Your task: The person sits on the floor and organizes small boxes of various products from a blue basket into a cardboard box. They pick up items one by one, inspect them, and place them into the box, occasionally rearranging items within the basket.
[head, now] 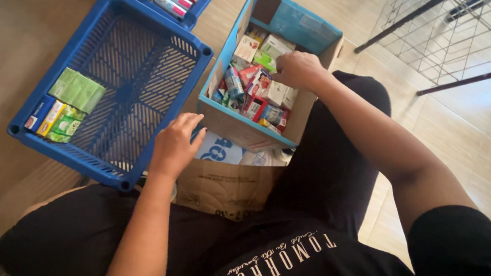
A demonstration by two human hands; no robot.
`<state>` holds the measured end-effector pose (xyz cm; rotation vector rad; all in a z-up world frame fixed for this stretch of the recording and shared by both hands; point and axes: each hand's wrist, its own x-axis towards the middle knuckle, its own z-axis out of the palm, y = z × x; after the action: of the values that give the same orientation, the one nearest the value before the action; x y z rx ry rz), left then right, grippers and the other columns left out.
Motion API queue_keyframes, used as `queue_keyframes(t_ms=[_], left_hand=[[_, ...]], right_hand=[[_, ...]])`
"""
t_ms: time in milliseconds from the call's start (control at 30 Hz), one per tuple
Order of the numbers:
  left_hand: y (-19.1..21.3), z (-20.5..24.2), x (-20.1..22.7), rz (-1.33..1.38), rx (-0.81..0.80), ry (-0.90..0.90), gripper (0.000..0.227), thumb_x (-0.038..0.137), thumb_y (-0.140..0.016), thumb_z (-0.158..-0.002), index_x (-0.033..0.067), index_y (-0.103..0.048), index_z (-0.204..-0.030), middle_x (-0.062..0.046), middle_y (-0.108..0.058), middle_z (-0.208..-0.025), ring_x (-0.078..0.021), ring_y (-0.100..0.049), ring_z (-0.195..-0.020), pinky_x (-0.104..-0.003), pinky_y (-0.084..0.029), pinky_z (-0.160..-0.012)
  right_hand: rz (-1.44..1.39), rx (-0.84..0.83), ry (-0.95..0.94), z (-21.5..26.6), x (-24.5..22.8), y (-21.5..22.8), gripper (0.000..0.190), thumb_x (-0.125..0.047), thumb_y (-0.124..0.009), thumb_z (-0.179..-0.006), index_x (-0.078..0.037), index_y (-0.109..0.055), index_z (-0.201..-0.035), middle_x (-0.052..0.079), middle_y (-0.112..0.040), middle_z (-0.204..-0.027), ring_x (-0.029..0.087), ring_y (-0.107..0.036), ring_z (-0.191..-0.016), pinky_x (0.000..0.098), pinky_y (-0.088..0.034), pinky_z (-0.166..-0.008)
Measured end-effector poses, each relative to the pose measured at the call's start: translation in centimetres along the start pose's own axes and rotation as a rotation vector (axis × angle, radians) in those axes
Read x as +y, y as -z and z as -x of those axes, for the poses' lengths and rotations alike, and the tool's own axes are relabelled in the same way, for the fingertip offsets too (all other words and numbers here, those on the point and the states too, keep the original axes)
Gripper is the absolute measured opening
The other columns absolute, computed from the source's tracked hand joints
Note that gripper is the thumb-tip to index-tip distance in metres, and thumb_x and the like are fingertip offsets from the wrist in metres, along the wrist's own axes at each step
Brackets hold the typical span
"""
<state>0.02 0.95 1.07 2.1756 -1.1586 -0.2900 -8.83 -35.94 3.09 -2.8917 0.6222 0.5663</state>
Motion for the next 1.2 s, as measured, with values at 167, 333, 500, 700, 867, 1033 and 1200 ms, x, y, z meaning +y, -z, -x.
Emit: queue_keyframes(t_ms=[167,333,500,700,867,1033,1200], left_hand=[[0.3,-0.4,-0.3,-0.032,0.033,0.016,0.036,0.027,-0.070,-0.093,0.0074,-0.070,-0.124,-0.008,-0.070,-0.124,-0.0306,-0.067,-0.109,-0.043,-0.056,-0.088],[0.1,-0.5,-1.5,-0.106,-0.023,0.072,0.042,0.030,-0.069,-0.094,0.0051,-0.067,-0.128,-0.009,-0.066,-0.133,-0.0312,-0.064,-0.117,-0.045,-0.054,-0.095],[-1.1,-1.0,-2.4,-0.267,-0.183,0.207,0.067,0.040,-0.074,-0.086,0.0060,-0.054,-0.140,-0.016,-0.051,-0.146,-0.0352,-0.048,-0.133,-0.053,-0.042,-0.104],[-2.7,-2.0,-2.1,-0.267,-0.217,0.153,0.071,0.043,-0.073,-0.087,0.0069,-0.051,-0.144,-0.017,-0.047,-0.151,-0.0354,-0.044,-0.139,-0.054,-0.038,-0.108],[-3.7,-2.7,-1.2,-0.202,-0.147,0.051,0.070,0.038,-0.073,-0.087,0.0062,-0.051,-0.146,-0.018,-0.048,-0.151,-0.0354,-0.044,-0.139,-0.052,-0.039,-0.109],[-4.0,-3.3,-0.2,-0.087,-0.074,-0.026,0.063,0.036,-0.070,-0.093,0.0064,-0.052,-0.146,-0.016,-0.052,-0.150,-0.0335,-0.047,-0.139,-0.049,-0.037,-0.113],[-3.3,-3.5,1.0,0.218,-0.072,-0.004,0.075,0.042,-0.076,-0.088,0.0044,-0.051,-0.148,-0.018,-0.053,-0.148,-0.0362,-0.048,-0.138,-0.049,-0.039,-0.111]], right_hand=[[0.062,-0.090,0.014,-6.6,2.0,-4.4,0.033,-0.041,-0.066,-0.089,-0.016,-0.076,-0.107,0.012,-0.075,-0.107,0.034,-0.070,-0.103,0.0491,-0.056,-0.082],[0.232,-0.203,-0.077,-12.7,6.2,-12.4,0.028,-0.022,-0.067,-0.085,-0.010,-0.078,-0.108,0.015,-0.075,-0.115,0.034,-0.073,-0.108,0.0480,-0.059,-0.084],[0.130,-0.280,-0.103,-12.0,8.8,-16.6,0.078,-0.035,-0.090,-0.063,-0.004,-0.061,-0.129,0.017,-0.072,-0.119,0.033,-0.071,-0.110,0.0487,-0.058,-0.087],[-0.077,-0.222,-0.205,-10.7,6.6,-15.2,0.101,-0.043,-0.094,-0.053,-0.010,-0.055,-0.139,0.017,-0.065,-0.133,0.035,-0.063,-0.123,0.0543,-0.049,-0.100],[0.045,-0.191,-0.137,-8.9,6.4,-13.4,0.099,-0.056,-0.097,-0.050,-0.014,-0.063,-0.132,0.018,-0.061,-0.130,0.037,-0.059,-0.122,0.0523,-0.049,-0.097],[0.259,-0.330,-0.100,-7.8,5.1,-6.8,0.075,-0.060,-0.089,-0.060,-0.017,-0.076,-0.120,0.009,-0.071,-0.122,0.030,-0.069,-0.115,0.0480,-0.058,-0.091],[0.027,-0.096,0.089,-2.9,2.8,1.7,0.080,-0.057,-0.091,-0.064,-0.014,-0.069,-0.127,0.012,-0.073,-0.112,0.032,-0.068,-0.106,0.0438,-0.054,-0.085]])
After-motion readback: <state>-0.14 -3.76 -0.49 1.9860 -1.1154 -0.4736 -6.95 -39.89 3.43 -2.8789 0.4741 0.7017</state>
